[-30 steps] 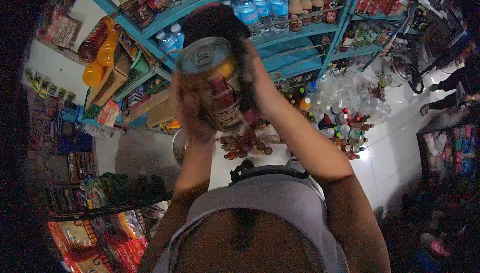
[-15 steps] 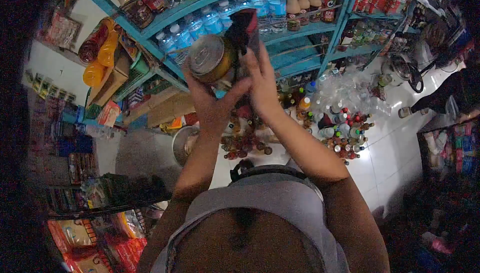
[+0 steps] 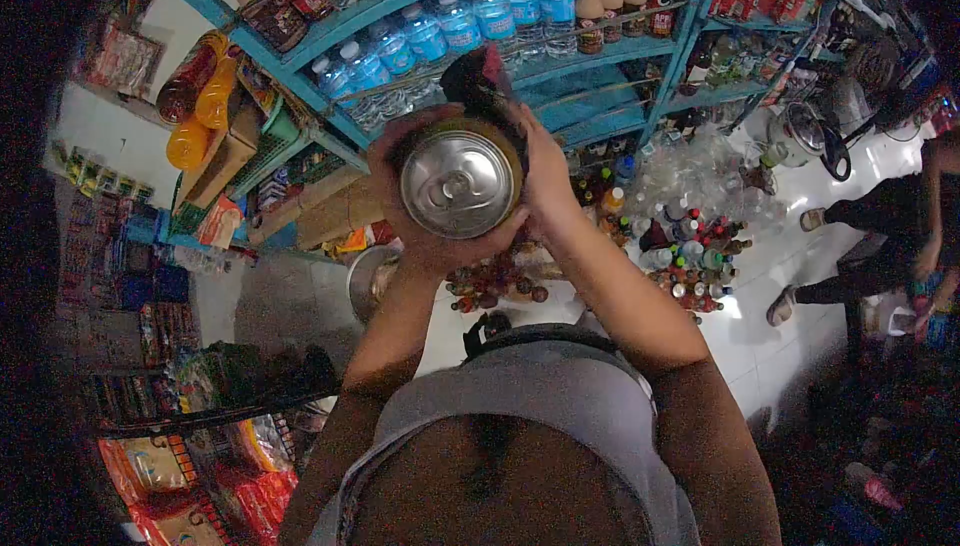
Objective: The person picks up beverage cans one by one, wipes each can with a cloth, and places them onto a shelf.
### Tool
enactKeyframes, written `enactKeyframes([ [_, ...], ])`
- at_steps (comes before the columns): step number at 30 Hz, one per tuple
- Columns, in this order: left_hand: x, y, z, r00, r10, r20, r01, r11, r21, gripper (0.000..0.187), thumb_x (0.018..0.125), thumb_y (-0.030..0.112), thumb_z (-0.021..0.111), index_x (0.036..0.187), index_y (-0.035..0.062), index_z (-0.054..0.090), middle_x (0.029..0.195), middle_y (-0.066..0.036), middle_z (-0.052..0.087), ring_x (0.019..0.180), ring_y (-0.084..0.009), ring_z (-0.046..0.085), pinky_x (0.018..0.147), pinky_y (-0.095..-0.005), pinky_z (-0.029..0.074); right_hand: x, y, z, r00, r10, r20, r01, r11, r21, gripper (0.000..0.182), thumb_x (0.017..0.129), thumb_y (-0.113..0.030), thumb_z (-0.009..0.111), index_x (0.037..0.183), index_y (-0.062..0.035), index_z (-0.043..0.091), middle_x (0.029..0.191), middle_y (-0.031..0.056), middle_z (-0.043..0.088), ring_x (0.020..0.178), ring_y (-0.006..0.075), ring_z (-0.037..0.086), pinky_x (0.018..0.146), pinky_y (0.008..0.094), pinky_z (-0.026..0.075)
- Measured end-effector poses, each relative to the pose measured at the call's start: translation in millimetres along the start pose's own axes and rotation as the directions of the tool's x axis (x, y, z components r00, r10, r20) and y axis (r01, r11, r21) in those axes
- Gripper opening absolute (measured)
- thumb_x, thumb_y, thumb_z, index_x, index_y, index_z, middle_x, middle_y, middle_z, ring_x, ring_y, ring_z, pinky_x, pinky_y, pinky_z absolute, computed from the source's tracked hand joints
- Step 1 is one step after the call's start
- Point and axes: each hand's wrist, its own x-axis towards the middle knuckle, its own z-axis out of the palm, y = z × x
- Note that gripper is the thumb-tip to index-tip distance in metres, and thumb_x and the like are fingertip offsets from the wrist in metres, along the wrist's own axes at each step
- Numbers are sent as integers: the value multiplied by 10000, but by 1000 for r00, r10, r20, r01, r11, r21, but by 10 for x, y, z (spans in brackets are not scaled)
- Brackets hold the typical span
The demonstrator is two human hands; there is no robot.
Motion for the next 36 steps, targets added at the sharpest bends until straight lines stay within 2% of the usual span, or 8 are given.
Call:
enactKeyframes([
  [11,-95,-148,-35,982,124,142,-107,987,-120,842,439,267,814,1108,24,365,1033,-123,517,955,-232,493,851,-345,374,-169,-283,40,989,129,72,-121,986,-111,375,862,-271,397,1132,-24,481,1033,77,554,908,143,536,779,240,409],
  [14,-176,-140,-31,992,-55,116,89,946,-311,858,439,247,813,1116,26,333,1055,-124,500,965,-224,492,859,-346,371,-45,-84,-83,968,241,73,-241,970,-16,379,868,-269,379,1136,-20,477,1024,79,559,883,147,548,761,249,426],
  [22,-210,98,-139,923,-334,189,345,938,-26,849,429,215,812,1111,49,334,1043,-105,470,973,-212,492,855,-323,389,31,43,-276,904,378,198,-375,925,-55,397,880,-257,352,1155,13,446,1038,149,550,910,198,548,840,277,412],
  [24,-208,137,-159,917,-325,229,326,945,35,856,437,221,805,1122,43,323,1048,-108,471,971,-213,494,854,-325,393,243,325,-550,770,-75,633,506,676,-535,402,876,-266,391,1170,4,433,1032,184,544,930,213,540,867,294,392],
  [25,-213,159,-161,907,-320,273,307,947,93,864,446,227,799,1133,37,312,1052,-111,472,969,-215,497,852,-328,397,185,218,-486,769,-73,635,507,675,-536,402,876,-266,391,1170,4,433,1032,184,544,930,213,540,867,294,392],
  [27,-225,201,-149,903,-341,263,331,940,81,855,445,217,798,1131,41,318,1051,-113,473,969,-215,501,850,-327,401,-30,-238,-236,992,-46,117,122,588,-800,392,861,-248,438,1182,-22,426,1070,188,519,983,211,511,890,307,366],
  [31,-185,318,-155,918,-328,225,286,938,198,777,438,220,801,1075,53,389,974,-105,492,941,-231,515,825,-332,410,-56,-560,-302,958,-206,201,276,858,-434,378,811,-179,504,1161,-45,454,1168,115,470,1097,209,427,929,288,307],
  [36,-173,412,-143,897,-383,220,324,910,260,794,449,232,798,1087,36,368,996,-123,489,917,-238,528,803,-336,426,-225,-965,-327,815,-459,354,574,722,-385,352,734,-92,511,1084,-58,526,1212,115,432,1144,232,376,963,322,263],
])
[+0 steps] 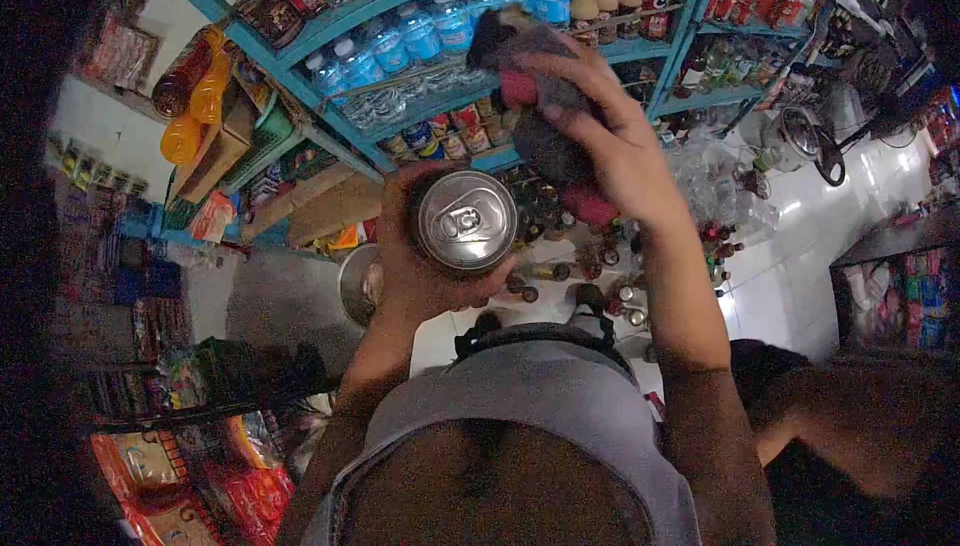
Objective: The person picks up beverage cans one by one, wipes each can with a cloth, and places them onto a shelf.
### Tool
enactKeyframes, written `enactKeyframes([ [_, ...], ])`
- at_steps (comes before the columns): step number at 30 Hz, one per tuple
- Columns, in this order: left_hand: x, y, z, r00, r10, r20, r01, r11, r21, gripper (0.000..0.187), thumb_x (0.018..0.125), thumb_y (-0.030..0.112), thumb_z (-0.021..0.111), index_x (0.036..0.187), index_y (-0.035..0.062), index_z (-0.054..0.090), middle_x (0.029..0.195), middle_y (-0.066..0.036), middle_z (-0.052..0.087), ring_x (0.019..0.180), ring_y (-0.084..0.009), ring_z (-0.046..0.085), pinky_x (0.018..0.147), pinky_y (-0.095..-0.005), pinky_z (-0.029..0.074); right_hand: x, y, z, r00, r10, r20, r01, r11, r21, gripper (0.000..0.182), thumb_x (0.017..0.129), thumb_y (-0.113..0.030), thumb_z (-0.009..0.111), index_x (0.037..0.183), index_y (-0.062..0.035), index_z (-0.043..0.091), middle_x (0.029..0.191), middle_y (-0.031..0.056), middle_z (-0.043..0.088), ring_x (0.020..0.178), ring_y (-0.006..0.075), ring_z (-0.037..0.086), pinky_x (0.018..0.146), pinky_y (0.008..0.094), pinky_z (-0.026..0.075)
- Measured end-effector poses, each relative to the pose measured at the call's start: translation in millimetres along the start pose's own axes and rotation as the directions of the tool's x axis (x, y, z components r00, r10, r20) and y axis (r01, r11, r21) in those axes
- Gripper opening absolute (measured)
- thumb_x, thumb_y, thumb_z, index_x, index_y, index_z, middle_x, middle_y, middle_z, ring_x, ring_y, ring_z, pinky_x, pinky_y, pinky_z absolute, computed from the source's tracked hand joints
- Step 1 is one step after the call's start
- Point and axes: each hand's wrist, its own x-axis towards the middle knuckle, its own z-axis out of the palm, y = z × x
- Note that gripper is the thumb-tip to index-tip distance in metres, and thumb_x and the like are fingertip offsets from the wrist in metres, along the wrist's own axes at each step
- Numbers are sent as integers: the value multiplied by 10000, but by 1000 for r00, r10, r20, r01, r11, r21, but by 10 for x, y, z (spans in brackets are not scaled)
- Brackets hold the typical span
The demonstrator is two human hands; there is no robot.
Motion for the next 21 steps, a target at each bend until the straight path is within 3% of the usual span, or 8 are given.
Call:
enactKeyframes([
  [1,1,7,10,999,7,-35,-8,1000,-13,763,448,253,802,1061,46,397,955,-123,500,877,-256,542,771,-344,436,-8,-55,-27,996,-89,21,89,996,-21,344,704,-79,516,1045,-58,555,1225,122,418,1156,244,361,970,338,252],
  [5,21,-34,33,999,-22,-30,21,999,-34,761,451,263,801,1054,35,396,962,-133,498,891,-259,540,779,-338,434,-33,-220,-89,978,-181,106,182,983,-4,275,668,-130,558,929,-62,614,1199,133,430,1143,269,373,977,359,241],
  [11,60,-17,50,997,-79,-24,79,997,12,807,449,311,812,1056,17,370,982,-150,501,884,-282,548,765,-343,440,-113,-400,23,949,-219,225,280,914,-292,257,578,-229,672,822,-151,660,1145,124,445,1042,290,412,915,364,293],
  [13,38,-113,107,981,-193,1,185,940,-286,822,447,326,812,1056,15,356,988,-157,505,875,-304,552,756,-352,443,-133,-408,30,920,-192,341,328,855,-402,291,505,-242,686,772,-124,682,1142,149,446,1068,293,387,913,376,272],
  [14,37,-110,101,981,-195,4,187,939,-288,822,447,326,812,1056,15,356,988,-157,505,875,-304,552,756,-352,443,-144,-395,15,921,-189,340,324,856,-403,291,505,-242,686,772,-124,682,1142,149,446,1068,293,387,913,376,272],
  [16,38,-102,71,983,-177,42,180,980,-86,817,452,321,804,1064,18,356,990,-164,504,896,-314,543,768,-362,440,-166,-358,-16,882,-203,424,384,832,-400,269,508,-249,701,763,-164,686,1133,123,453,1024,280,376,880,380,277],
  [19,57,-181,127,978,-188,94,198,974,-108,819,455,318,794,1082,20,359,999,-166,497,912,-311,533,778,-371,435,-203,-359,-21,896,-166,412,366,801,-473,193,618,-197,664,809,-220,672,1145,69,445,960,280,370,831,353,313],
  [21,72,-225,179,984,-141,105,148,987,-59,835,450,317,792,1098,19,357,1004,-164,495,918,-312,529,782,-374,433,-205,-330,-9,905,-177,386,368,779,-507,191,614,-192,663,804,-217,671,1142,61,448,946,279,367,826,351,317],
])
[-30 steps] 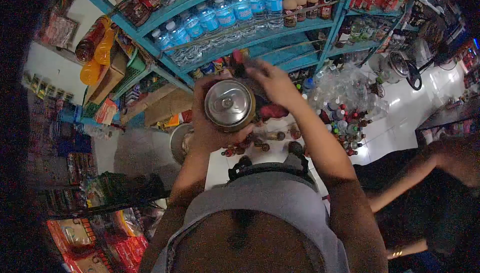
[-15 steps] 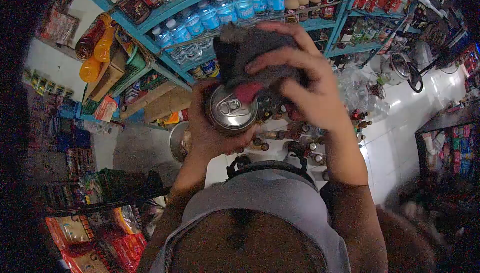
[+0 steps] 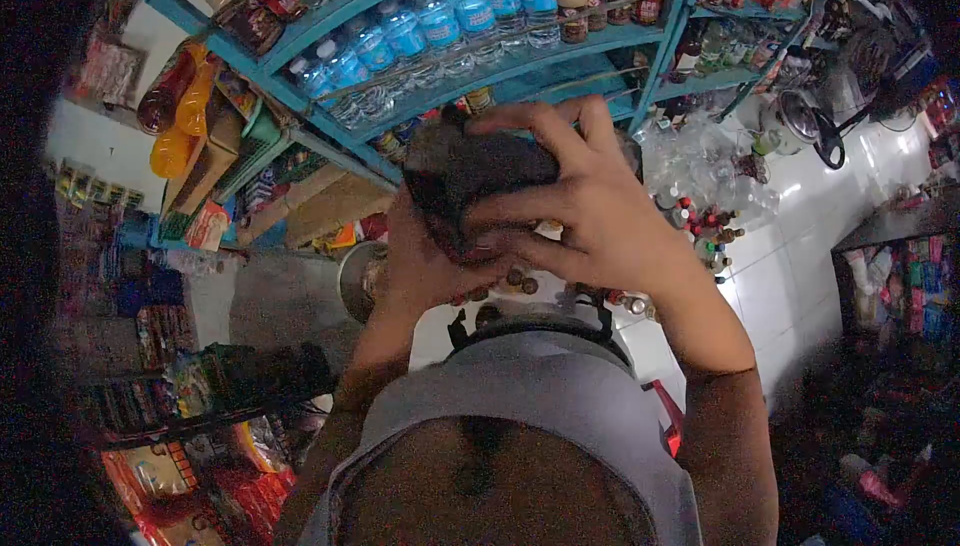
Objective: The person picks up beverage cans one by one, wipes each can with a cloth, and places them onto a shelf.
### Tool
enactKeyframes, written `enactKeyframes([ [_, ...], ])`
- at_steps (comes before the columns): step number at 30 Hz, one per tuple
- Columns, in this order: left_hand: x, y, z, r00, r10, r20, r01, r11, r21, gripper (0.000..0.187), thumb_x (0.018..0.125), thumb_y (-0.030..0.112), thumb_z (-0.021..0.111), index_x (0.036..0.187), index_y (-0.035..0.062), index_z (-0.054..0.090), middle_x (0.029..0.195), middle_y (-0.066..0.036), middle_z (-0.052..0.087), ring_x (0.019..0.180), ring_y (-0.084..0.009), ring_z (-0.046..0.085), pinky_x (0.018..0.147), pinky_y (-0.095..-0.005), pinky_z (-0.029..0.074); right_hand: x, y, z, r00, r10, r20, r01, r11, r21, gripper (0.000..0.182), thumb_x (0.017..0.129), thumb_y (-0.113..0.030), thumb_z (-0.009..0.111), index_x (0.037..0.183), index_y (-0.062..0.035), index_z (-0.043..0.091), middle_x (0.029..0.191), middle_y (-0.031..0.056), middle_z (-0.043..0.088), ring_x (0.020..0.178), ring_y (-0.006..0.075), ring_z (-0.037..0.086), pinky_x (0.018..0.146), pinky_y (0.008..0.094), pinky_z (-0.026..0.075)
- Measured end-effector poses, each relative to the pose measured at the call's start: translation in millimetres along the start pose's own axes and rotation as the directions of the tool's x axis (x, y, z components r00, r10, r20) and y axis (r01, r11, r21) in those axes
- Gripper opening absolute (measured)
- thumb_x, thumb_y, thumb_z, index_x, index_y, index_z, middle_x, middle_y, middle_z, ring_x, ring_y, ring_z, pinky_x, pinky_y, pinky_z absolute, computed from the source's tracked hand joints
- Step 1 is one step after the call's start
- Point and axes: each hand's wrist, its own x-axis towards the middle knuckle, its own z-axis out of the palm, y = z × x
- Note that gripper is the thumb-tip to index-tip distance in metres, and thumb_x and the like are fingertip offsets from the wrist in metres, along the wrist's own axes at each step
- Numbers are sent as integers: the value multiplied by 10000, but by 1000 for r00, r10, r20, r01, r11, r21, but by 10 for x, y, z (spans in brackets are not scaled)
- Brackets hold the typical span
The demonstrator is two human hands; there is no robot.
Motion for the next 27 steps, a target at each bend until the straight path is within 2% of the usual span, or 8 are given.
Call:
enactKeyframes([
  [4,66,34,27,996,65,61,-72,989,127,861,445,302,789,1133,18,356,1013,-152,493,919,-311,526,789,-376,430,50,87,21,997,-2,-75,-8,991,-133,195,594,-188,669,788,-210,668,1131,45,455,910,278,367,812,349,332],
  [8,166,29,128,993,83,83,-91,991,99,851,454,287,789,1138,17,361,1009,-144,497,914,-309,527,798,-376,429,80,209,-29,993,46,-105,-64,982,-177,207,569,-198,685,776,-189,679,1118,51,469,955,277,366,851,357,311],
  [10,214,28,205,997,71,42,-69,997,-31,863,443,284,803,1135,15,364,999,-141,503,909,-306,529,799,-377,426,64,237,-82,995,60,-84,-73,985,-155,215,566,-179,680,781,-182,676,1116,58,468,955,280,367,852,364,317],
  [14,326,-70,353,998,60,36,-58,996,-75,885,415,291,821,1121,11,367,980,-152,507,894,-324,531,779,-385,430,2,355,-208,999,16,-33,-17,999,-27,224,562,-161,677,784,-180,676,1114,66,462,954,283,367,857,367,315],
  [19,485,164,508,997,-43,-67,55,979,196,873,382,273,827,1087,10,384,974,-172,499,903,-348,517,773,-400,422,-173,680,-447,992,29,123,-31,999,18,244,556,-165,689,799,-185,676,1115,76,447,945,279,370,844,359,313],
  [22,560,154,646,999,-11,-47,20,981,195,880,375,254,820,1096,6,380,984,-173,495,922,-343,510,781,-405,415,-212,876,-525,986,26,166,-37,997,66,240,556,-167,694,795,-183,675,1113,78,448,941,277,370,838,356,313],
  [25,618,153,784,999,-10,31,2,964,267,877,384,238,809,1103,-4,369,994,-175,492,926,-345,505,778,-409,415,-160,951,-520,996,-31,81,28,999,36,241,555,-163,695,794,-186,674,1108,75,449,941,278,370,835,362,317],
  [27,638,164,864,998,-39,-43,50,961,273,850,391,235,805,1085,-4,375,980,-171,493,911,-344,509,767,-406,418,-108,1029,-509,998,-43,54,43,999,8,238,579,-174,685,815,-200,666,1105,66,446,920,280,370,822,359,329],
])
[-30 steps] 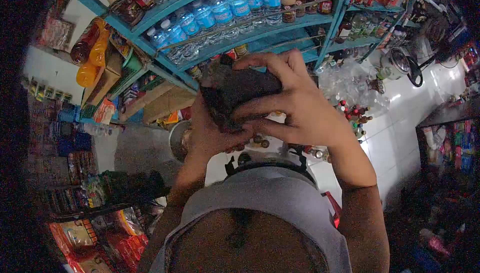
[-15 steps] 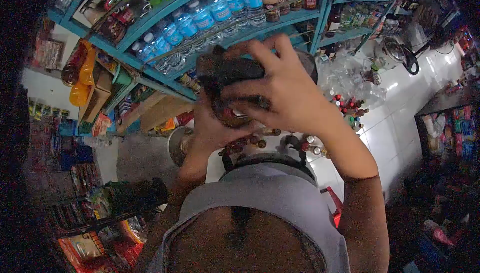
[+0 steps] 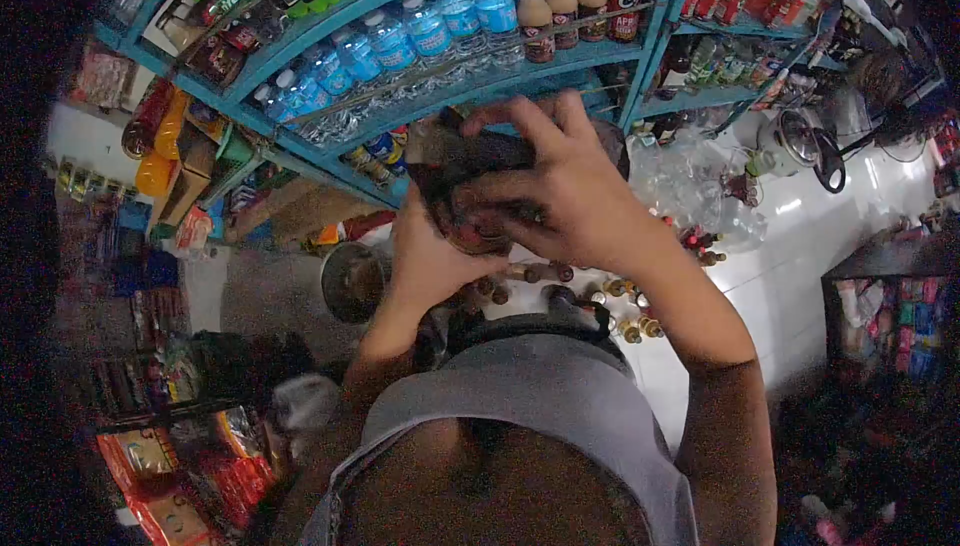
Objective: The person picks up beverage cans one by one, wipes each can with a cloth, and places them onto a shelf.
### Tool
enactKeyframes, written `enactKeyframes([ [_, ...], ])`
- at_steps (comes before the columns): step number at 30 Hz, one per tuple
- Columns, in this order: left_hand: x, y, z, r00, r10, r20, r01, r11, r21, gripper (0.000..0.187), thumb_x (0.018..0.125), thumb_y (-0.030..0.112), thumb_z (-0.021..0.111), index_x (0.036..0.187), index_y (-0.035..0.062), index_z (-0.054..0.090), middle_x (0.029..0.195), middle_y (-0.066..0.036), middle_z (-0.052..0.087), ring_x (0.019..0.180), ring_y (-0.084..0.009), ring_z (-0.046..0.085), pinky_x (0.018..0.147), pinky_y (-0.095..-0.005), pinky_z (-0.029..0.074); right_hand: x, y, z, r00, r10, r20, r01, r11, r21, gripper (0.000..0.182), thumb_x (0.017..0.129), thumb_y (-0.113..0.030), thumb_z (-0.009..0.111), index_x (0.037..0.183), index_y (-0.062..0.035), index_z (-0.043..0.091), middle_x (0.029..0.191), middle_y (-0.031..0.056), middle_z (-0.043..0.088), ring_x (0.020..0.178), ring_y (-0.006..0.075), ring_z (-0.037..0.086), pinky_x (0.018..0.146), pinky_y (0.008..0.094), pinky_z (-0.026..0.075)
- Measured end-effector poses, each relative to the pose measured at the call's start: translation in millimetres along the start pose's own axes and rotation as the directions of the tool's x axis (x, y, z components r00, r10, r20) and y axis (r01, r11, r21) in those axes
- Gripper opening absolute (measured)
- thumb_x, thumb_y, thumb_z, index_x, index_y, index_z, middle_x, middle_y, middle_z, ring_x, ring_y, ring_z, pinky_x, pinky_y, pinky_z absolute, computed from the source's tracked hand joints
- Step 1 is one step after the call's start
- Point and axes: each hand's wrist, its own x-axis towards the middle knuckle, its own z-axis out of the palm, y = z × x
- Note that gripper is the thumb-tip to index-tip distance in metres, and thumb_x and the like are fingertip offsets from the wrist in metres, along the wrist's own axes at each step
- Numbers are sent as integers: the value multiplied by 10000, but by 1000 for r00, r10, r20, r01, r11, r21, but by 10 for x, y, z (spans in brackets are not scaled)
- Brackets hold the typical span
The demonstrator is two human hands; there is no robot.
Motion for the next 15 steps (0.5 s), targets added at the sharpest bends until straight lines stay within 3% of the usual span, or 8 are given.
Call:
enactKeyframes([
  [5,4,100,34,984,-153,-92,162,982,98,769,405,228,797,1018,2,391,926,-156,496,861,-340,517,727,-396,422,34,147,162,993,30,-111,-35,998,-46,223,615,-205,669,837,-224,657,1090,52,455,887,278,379,785,358,349],
  [7,5,83,44,983,-147,-109,154,986,61,716,415,219,793,978,11,402,894,-149,494,830,-332,521,705,-388,422,70,140,179,985,63,-162,-93,979,-182,218,624,-207,668,840,-226,655,1077,49,470,879,280,390,769,357,350],
  [12,13,-31,-18,977,-124,-172,136,989,62,703,426,194,781,998,19,411,908,-144,496,861,-325,514,729,-388,419,20,214,238,983,87,-159,-118,973,-197,209,631,-208,665,839,-226,654,1061,48,477,874,282,400,746,359,364],
  [15,14,-63,-81,972,-120,-200,140,986,88,715,423,184,782,1014,24,412,921,-141,497,881,-327,508,749,-389,415,-41,146,232,988,134,-77,-141,984,-105,233,619,-141,675,846,-191,653,1088,77,460,929,301,377,814,387,341],
])
